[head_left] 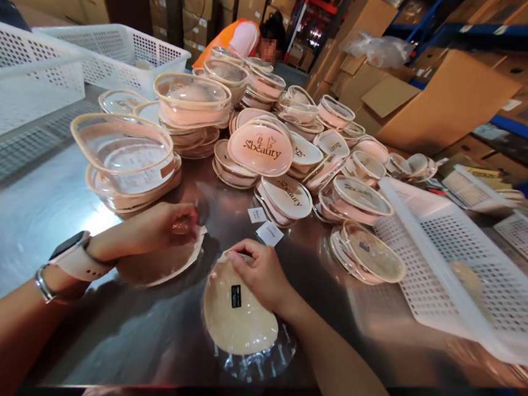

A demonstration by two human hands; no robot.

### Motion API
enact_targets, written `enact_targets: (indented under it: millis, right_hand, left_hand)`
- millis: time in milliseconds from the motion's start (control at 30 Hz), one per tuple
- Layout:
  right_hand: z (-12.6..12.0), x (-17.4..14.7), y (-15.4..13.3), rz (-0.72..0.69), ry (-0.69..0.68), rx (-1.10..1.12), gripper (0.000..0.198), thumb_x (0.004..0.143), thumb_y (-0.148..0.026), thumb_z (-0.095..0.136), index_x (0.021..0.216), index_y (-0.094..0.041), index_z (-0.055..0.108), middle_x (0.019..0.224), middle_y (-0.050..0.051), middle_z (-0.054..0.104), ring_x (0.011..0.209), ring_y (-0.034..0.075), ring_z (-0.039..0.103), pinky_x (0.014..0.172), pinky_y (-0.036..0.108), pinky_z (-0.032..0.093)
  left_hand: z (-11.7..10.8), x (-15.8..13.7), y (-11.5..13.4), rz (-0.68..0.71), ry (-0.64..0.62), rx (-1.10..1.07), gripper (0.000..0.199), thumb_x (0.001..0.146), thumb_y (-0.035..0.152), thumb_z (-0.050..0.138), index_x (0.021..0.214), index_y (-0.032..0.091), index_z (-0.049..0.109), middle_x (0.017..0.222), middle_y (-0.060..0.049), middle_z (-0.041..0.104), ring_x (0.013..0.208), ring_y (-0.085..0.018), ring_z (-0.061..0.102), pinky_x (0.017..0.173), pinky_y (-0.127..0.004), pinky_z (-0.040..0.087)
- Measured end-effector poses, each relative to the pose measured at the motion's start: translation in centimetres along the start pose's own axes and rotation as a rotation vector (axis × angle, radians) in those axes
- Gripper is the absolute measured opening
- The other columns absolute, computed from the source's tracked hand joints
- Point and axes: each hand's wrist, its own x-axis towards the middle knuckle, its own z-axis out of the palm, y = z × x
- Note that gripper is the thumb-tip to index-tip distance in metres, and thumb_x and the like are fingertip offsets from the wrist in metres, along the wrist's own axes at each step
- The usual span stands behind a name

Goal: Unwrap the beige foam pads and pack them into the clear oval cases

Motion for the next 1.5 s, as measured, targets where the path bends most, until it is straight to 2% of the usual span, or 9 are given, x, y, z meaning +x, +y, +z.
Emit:
enact_targets:
  millis: [100,333,467,600,700,833,933,1333,1500]
  right_hand:
    - [-0.2,0.1,0.0,0.011,-0.039,-0.032,0.017,0.087,-0.029,0.062,0.084,-0.016,0.072,0.083,0.003,0.075,0.077,0.015,0.067,0.070,0.024,0.047]
    - [-1.8,-0.3,-1.3,0.069,-0.279,-0.182,0.017,0.088,-0.028,0.063,0.085,-0.016,0.076,0.074,0.000,0.071,0.070,0.013,0.061,0.065,0.023,0.041]
    - [-2.3,-0.8,-2.5,0.062,-0.337,-0.240,0.017,0.091,-0.029,0.063,0.087,-0.018,0.074,0.076,-0.001,0.071,0.071,0.012,0.061,0.065,0.022,0.039]
    - [-2.2,-1.3,-3.1,0.007,-0.309,-0.407,0.011,0.090,-0.022,0.063,0.083,-0.017,0.071,0.070,-0.002,0.068,0.063,0.010,0.058,0.061,0.023,0.033]
    - [-2.1,-1.9,-3.1,-0.075,-0.265,-0.561,0.012,0.089,-0.020,0.062,0.078,-0.016,0.066,0.066,-0.003,0.065,0.059,0.010,0.056,0.057,0.024,0.028]
    - [-1.9,-2.6,-2.8,-0.237,-0.186,-0.650,0.018,0.091,-0.018,0.057,0.073,-0.016,0.061,0.062,-0.003,0.060,0.056,0.009,0.053,0.055,0.028,0.026]
    - [-1.4,-2.7,-2.6,-0.383,-0.089,-0.715,0.022,0.090,-0.016,0.052,0.069,-0.017,0.057,0.060,-0.003,0.056,0.054,0.010,0.049,0.056,0.030,0.027]
    - [0.8,-3.2,-2.2,-0.700,0.166,-0.961,0.035,0.092,-0.009,0.045,0.059,-0.022,0.048,0.050,-0.001,0.043,0.050,0.016,0.035,0.053,0.035,0.024]
    - [1.1,-3.3,-2.4,-0.768,0.212,-1.036,0.037,0.092,-0.007,0.047,0.058,-0.022,0.045,0.048,-0.002,0.039,0.050,0.016,0.031,0.052,0.035,0.020]
  left_hand:
    - [0.2,0.1,0.4,-0.061,-0.012,0.033,0.010,0.088,0.021,0.054,0.095,0.016,0.058,0.079,-0.001,0.068,0.066,-0.013,0.059,0.060,-0.023,0.042]
    - [3.2,-1.1,3.7,0.014,-0.306,-0.180,0.008,0.082,0.016,0.057,0.087,0.018,0.063,0.077,0.001,0.071,0.067,-0.013,0.063,0.060,-0.022,0.043]
    - [4.6,-2.0,4.7,0.026,-0.315,-0.132,0.003,0.083,0.018,0.058,0.083,0.020,0.060,0.072,0.002,0.066,0.062,-0.012,0.058,0.055,-0.023,0.038]
    - [5.0,-2.2,4.7,0.021,-0.310,-0.081,0.009,0.088,0.022,0.058,0.089,0.022,0.067,0.082,0.002,0.071,0.071,-0.014,0.062,0.064,-0.027,0.040]
    - [5.1,-2.3,5.2,0.104,-0.227,0.069,0.012,0.089,0.021,0.059,0.082,0.023,0.069,0.080,0.002,0.069,0.074,-0.017,0.061,0.072,-0.034,0.037]
    - [5.5,-2.7,6.2,0.261,0.081,0.304,0.023,0.091,0.019,0.059,0.068,0.020,0.062,0.066,0.003,0.057,0.062,-0.017,0.050,0.068,-0.037,0.028]
    - [5.9,-3.1,6.4,0.315,0.206,0.367,0.024,0.092,0.015,0.058,0.069,0.019,0.063,0.065,0.002,0.055,0.061,-0.017,0.047,0.066,-0.037,0.027]
    - [5.8,-3.1,6.9,0.351,0.267,0.415,0.028,0.091,0.011,0.054,0.064,0.019,0.058,0.061,0.002,0.054,0.056,-0.017,0.043,0.061,-0.035,0.026]
    - [5.7,-3.3,6.9,0.346,0.270,0.419,0.028,0.091,0.012,0.053,0.065,0.019,0.059,0.061,0.001,0.055,0.056,-0.017,0.045,0.062,-0.035,0.027]
